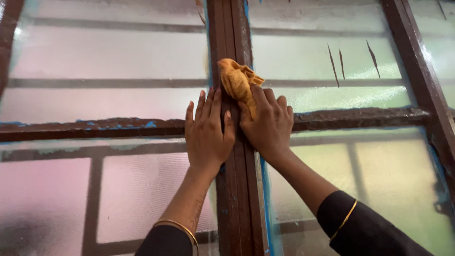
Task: The person cleans a window by spraying liquid from a spray bottle and wiping the window panes and frame with a cloth.
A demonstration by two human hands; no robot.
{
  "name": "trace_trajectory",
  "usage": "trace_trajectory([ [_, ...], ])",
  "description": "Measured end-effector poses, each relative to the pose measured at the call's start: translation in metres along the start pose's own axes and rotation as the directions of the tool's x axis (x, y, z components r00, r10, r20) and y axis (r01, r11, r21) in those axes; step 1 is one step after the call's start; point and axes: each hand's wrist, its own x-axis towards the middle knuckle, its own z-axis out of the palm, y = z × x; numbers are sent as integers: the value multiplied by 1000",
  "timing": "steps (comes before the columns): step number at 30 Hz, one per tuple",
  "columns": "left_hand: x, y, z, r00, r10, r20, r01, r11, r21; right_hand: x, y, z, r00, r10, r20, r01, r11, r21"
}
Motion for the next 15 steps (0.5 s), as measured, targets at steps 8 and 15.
trace_trajectory([
  [8,-2,3,-9,986,154,67,-155,988,13,-5,16,-21,971,-230,67,222,969,106],
  [15,-4,4,-6,958,276,77,-279,960,23,-18,66,-38,912,-392,122,391,920,31],
])
